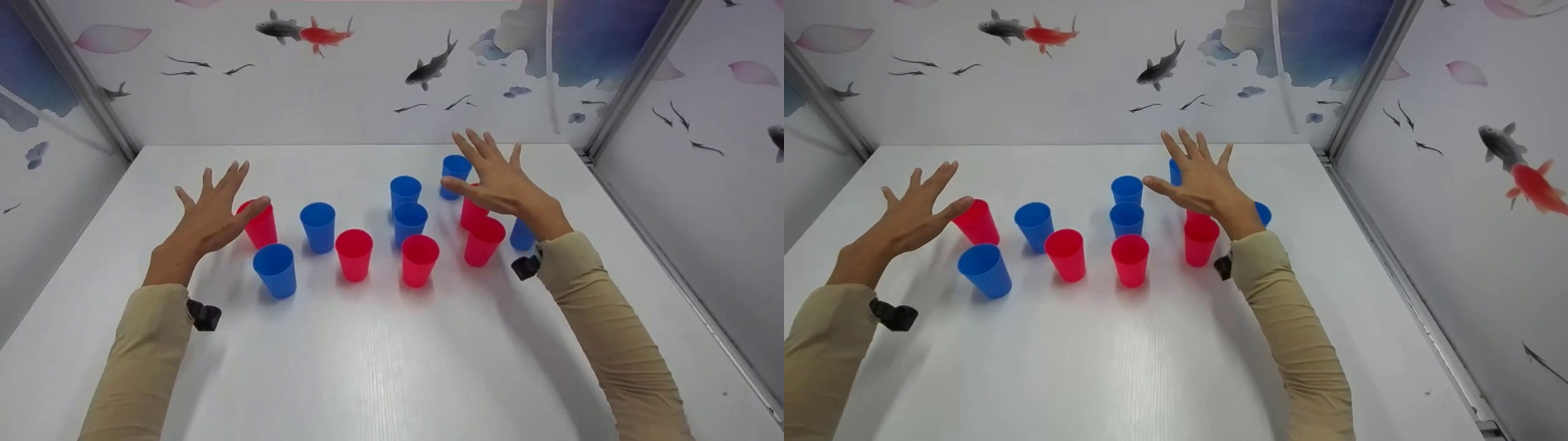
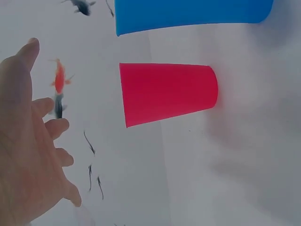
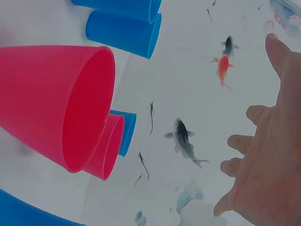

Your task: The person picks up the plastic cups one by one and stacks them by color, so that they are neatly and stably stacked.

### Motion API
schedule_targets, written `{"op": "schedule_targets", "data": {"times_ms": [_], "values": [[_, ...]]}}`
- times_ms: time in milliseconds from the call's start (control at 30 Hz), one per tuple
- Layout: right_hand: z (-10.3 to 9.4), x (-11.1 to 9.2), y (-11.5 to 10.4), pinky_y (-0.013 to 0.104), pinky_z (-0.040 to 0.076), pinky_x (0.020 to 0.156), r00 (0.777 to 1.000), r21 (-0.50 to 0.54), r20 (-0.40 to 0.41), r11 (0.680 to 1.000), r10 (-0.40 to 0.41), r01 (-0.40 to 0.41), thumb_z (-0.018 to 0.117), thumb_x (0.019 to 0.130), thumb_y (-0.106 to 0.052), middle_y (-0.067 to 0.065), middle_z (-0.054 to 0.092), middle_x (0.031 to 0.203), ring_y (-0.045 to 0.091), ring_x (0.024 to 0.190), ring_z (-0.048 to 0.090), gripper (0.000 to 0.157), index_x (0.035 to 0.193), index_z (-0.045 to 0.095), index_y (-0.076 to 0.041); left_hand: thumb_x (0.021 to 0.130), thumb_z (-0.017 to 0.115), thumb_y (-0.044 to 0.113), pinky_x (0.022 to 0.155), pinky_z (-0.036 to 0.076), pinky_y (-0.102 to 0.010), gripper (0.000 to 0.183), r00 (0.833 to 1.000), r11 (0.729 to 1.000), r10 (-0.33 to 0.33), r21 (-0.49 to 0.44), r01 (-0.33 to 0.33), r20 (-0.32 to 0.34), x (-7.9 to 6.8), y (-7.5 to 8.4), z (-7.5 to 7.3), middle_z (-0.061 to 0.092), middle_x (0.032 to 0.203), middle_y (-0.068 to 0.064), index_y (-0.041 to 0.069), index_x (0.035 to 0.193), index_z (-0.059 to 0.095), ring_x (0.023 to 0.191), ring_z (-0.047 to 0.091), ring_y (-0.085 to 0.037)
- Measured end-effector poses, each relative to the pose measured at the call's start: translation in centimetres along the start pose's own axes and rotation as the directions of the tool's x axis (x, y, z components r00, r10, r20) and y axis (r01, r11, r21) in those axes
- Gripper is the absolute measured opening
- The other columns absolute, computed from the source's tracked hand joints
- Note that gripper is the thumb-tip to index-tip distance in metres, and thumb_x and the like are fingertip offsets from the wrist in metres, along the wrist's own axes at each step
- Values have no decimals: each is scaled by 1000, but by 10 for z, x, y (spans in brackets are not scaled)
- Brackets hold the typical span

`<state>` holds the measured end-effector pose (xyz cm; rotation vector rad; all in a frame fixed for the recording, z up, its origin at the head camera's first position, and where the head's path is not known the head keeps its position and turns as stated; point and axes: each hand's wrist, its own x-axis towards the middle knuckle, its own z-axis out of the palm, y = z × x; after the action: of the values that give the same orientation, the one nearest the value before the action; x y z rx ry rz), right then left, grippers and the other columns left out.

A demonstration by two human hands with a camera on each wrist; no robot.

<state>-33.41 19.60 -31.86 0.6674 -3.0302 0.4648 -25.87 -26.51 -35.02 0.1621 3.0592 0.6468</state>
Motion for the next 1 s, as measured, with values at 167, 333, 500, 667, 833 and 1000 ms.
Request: {"op": "schedule_targets", "data": {"times_ms": [167, 333, 500, 667, 833, 1000], "values": [[8, -14, -3, 69, -16, 119, 998, 135, -42, 989, -49, 55, 45, 90, -71, 5, 2, 172, 35, 158, -4, 92, 162, 4, -32, 95, 41, 69, 108, -23, -77, 92, 999, 994, -22, -109, 19, -26, -8, -5, 7, 1, 169, -18, 22, 162, 0, 152, -12, -52], [24, -29, -7, 70, 4, 122, 994, 339, -80, 935, -79, 101, 51, 93, -57, 0, 7, 171, 31, 159, 4, 84, 161, 8, -36, 95, 39, 69, 114, -18, -73, 88, 993, 960, -80, -275, 53, -88, -12, -5, 20, 5, 170, -17, 27, 162, 2, 154, -7, -48], [44, -39, -10, 71, 23, 117, 985, 521, -135, 838, -105, 160, 55, 89, -64, 0, 20, 169, 30, 156, 18, 84, 160, 20, -36, 96, 41, 67, 118, -4, -74, 83, 981, 903, -131, -426, 59, -142, -16, -11, 33, 8, 170, -11, 34, 162, 4, 156, 4, -43], [59, -41, -11, 53, 43, 113, 958, 730, -236, 622, -161, 284, 66, 86, -58, 9, 42, 158, 30, 144, 43, 86, 155, 36, -18, 98, 46, 60, 118, 17, -73, 80, 975, 841, -158, -539, 51, -155, -17, -18, 39, 11, 171, -6, 34, 162, 5, 158, 7, -37], [69, -39, -8, 34, 53, 104, 954, 813, -220, 503, -202, 294, 73, 85, -39, 21, 50, 146, 34, 134, 53, 76, 147, 44, -6, 98, 52, 53, 120, 24, -66, 83, 970, 779, -180, -626, 38, -166, -15, -24, 46, 12, 171, -4, 31, 162, 5, 158, 8, -35], [78, -37, -6, 38, 53, 104, 971, 818, -108, 536, -215, 209, 75, 84, -29, 14, 52, 146, 37, 135, 52, 71, 146, 46, -9, 95, 61, 49, 119, 33, -59, 89, 969, 759, -197, -649, 56, -148, -8, -26, 55, 14, 170, -4, 31, 162, 5, 157, 14, -35]]}}
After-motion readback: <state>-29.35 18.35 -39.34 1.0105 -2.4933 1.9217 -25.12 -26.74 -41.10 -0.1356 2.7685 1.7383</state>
